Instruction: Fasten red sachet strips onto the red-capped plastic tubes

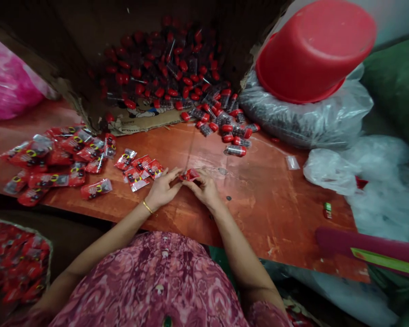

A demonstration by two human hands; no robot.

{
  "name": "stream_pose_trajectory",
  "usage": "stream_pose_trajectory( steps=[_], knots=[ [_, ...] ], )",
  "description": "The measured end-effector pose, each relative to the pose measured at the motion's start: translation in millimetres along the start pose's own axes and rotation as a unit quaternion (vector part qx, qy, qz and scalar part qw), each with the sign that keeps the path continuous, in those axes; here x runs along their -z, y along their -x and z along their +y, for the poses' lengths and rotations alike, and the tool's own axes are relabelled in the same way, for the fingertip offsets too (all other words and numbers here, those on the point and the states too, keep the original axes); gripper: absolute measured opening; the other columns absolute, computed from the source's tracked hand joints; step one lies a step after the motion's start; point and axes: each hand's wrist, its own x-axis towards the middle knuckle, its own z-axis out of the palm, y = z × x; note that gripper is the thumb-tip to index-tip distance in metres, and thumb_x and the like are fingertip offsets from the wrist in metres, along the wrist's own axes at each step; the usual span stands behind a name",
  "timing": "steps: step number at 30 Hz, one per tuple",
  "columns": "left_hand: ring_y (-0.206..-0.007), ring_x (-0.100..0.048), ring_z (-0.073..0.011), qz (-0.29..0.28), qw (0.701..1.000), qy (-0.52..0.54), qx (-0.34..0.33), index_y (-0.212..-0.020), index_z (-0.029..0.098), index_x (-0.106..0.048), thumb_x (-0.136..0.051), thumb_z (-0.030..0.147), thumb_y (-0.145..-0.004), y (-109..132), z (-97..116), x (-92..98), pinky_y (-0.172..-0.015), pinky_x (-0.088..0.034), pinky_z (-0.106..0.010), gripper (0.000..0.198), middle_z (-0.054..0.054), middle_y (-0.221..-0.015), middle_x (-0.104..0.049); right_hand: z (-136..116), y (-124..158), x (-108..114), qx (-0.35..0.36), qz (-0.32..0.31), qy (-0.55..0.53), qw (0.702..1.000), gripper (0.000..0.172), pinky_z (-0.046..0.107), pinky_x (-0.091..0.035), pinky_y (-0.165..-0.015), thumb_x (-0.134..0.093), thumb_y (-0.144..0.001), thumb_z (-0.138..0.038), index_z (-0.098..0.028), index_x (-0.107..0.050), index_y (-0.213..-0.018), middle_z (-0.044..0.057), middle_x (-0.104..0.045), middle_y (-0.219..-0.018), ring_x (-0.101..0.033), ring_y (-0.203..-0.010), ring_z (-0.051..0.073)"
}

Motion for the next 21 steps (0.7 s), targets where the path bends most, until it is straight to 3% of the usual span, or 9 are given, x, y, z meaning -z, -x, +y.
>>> stream_pose_trajectory(
  steps=[2, 5, 10, 16, 21],
  knots=[
    [-0.113, -0.057, -0.0225, -0.016, 1.0, 0.021, -0.013, -0.12, 0.018, -0.059, -0.054, 0.022, -0.079, 0.5, 0.3, 3.2, -0.103, -0.038, -0.037, 0.042, -0.009, -0.123, -0.062, 1.0, -0.6, 1.5, 0.008, -0.009, 0.01, 1.0, 0.024, 0.035, -0.047, -0.074, -0.061, -0.08, -0.045, -0.024, -0.07, -0.075, 0.004, -0.068, -0.08, -0.06, -0.077, 0.02],
    [-0.105, -0.062, -0.02, -0.033, 0.999, 0.001, -0.038, -0.121, 0.017, -0.059, -0.049, 0.026, -0.084, 1.0, -1.5, 5.5, -0.093, -0.047, -0.031, 0.039, -0.008, -0.12, -0.064, 4.1, -3.6, 2.6, 0.019, -0.025, 0.02, 0.999, 0.026, 0.035, -0.046, -0.073, -0.057, -0.082, -0.047, -0.024, -0.07, -0.082, 0.004, -0.068, -0.081, -0.06, -0.077, 0.02],
    [-0.089, -0.067, -0.0184, 0.011, 0.997, -0.068, -0.037, -0.115, 0.018, -0.063, -0.048, 0.026, -0.087, 4.8, -11.5, -3.5, -0.081, -0.052, -0.029, 0.032, -0.007, -0.106, -0.071, 10.5, -6.8, 1.0, 0.056, -0.042, 0.081, 0.994, 0.031, 0.034, -0.043, -0.068, -0.054, -0.084, -0.049, -0.022, -0.068, -0.077, 0.004, -0.066, -0.071, -0.057, -0.069, 0.019],
    [-0.093, -0.065, -0.0187, 0.0, 0.979, -0.194, -0.058, -0.115, 0.019, -0.062, -0.046, 0.014, -0.085, 7.8, -13.2, -8.1, -0.1, -0.043, -0.039, 0.034, -0.006, -0.104, -0.071, 14.8, -1.0, -3.2, 0.074, -0.033, 0.14, 0.987, 0.027, 0.037, -0.041, -0.076, -0.053, -0.086, -0.043, -0.022, -0.069, -0.085, 0.006, -0.069, -0.082, -0.058, -0.078, 0.021],
    [-0.101, -0.063, -0.0218, 0.008, 0.981, -0.191, -0.038, -0.12, 0.015, -0.057, -0.051, 0.019, -0.082, 8.5, 0.9, -11.2, -0.093, -0.047, -0.035, 0.038, -0.01, -0.113, -0.067, 18.4, -0.1, -2.1, 0.068, -0.042, 0.185, 0.979, 0.025, 0.038, -0.04, -0.075, -0.053, -0.086, -0.041, -0.024, -0.071, -0.088, 0.006, -0.066, -0.081, -0.056, -0.079, 0.021]
  ],
)
